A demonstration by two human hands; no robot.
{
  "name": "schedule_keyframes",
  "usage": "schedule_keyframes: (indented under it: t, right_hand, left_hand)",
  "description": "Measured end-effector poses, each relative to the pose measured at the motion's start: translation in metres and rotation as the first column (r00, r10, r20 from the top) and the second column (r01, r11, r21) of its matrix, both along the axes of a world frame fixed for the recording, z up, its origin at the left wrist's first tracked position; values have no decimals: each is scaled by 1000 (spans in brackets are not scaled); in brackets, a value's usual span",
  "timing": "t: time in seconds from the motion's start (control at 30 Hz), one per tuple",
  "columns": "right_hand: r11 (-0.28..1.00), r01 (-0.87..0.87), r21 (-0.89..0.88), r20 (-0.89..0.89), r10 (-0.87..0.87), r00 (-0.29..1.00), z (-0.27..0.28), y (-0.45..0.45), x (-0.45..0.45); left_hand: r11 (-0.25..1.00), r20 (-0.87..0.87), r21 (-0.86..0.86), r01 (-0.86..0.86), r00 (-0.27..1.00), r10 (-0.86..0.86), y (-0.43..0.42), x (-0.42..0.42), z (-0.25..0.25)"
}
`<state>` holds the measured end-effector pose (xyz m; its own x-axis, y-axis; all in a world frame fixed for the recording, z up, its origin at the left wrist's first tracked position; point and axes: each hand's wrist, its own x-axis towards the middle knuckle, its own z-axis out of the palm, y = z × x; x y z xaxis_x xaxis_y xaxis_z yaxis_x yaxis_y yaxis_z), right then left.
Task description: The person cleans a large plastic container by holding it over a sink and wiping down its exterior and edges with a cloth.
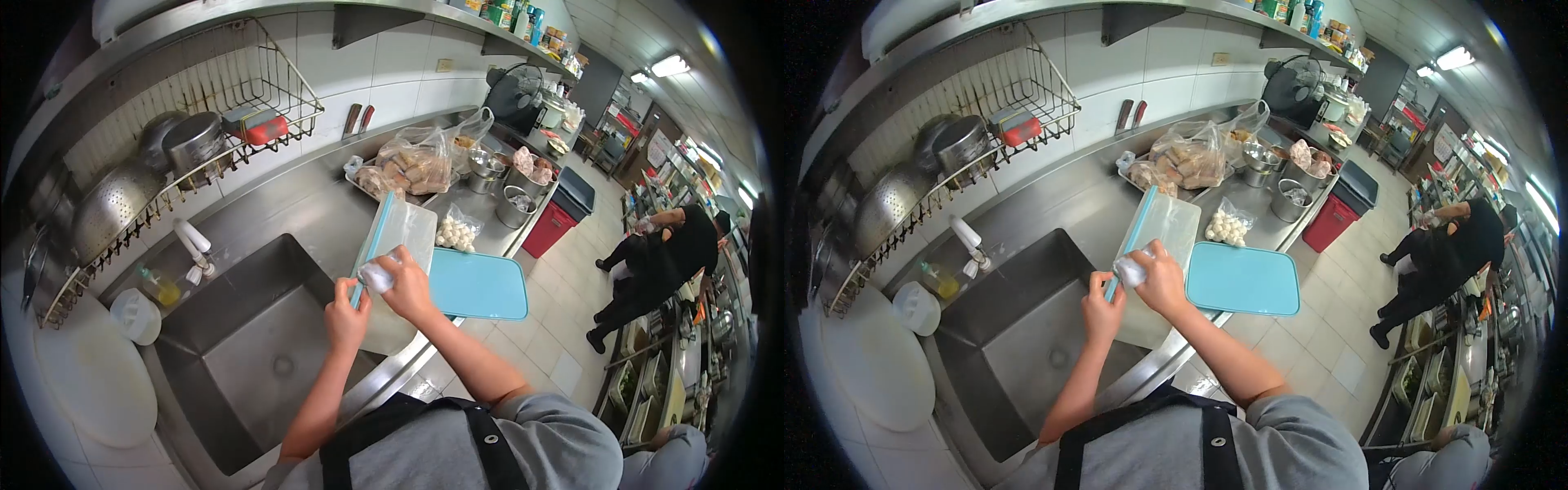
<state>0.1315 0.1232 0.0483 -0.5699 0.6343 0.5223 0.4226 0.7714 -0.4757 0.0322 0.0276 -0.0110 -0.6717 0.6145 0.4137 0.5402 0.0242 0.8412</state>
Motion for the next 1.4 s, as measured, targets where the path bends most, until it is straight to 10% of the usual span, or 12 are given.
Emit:
schedule_keyframes:
  t: [1.4]
  right_hand:
    - [949,153,274,165,-203,965,-16,22,17]
  left_hand:
    - [999,-126,-50,4,992,-10,-6,-9,18]
